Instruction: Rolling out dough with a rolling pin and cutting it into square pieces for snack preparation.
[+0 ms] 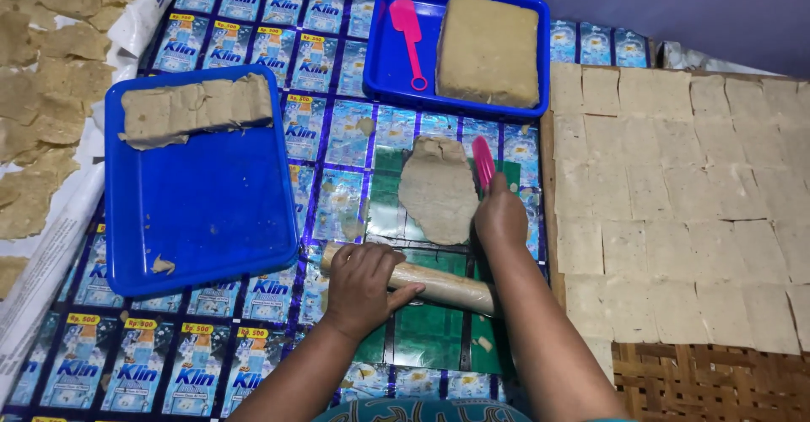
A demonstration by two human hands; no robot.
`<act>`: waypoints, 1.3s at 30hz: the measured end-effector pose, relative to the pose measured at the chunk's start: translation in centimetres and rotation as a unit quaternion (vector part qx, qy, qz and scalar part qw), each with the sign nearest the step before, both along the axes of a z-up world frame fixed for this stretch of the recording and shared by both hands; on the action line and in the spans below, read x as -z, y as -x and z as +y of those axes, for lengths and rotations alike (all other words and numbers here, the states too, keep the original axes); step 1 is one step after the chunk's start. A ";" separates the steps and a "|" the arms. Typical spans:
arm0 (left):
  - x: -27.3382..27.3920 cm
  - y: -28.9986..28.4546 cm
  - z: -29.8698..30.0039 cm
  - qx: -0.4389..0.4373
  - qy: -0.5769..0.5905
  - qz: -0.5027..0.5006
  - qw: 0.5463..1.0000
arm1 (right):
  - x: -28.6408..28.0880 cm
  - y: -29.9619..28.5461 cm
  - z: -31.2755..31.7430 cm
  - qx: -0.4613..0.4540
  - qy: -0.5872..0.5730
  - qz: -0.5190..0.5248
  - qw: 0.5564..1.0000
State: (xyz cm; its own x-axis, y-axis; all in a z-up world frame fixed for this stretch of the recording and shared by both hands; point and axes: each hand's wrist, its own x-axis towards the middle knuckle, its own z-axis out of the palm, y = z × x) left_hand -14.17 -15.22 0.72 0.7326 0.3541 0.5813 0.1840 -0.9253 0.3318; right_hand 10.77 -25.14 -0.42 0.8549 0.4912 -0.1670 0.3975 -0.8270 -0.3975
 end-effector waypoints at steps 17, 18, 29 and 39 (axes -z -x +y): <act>0.7 0.2 0.1 0.000 -0.012 0.001 1.000 | -1.7 -1.1 -2.0 -0.081 -0.269 0.192 0.940; 0.6 0.2 0.1 0.001 -0.012 0.001 1.000 | -0.9 -1.5 -1.8 -0.083 -0.223 0.007 0.971; 1.0 0.1 0.3 0.001 -0.009 -0.012 1.000 | -1.2 -0.2 0.4 -0.079 -0.149 -0.062 0.984; 0.4 0.4 0.2 0.005 -0.004 0.014 1.000 | -3.9 6.9 3.6 -0.227 -0.056 0.053 0.971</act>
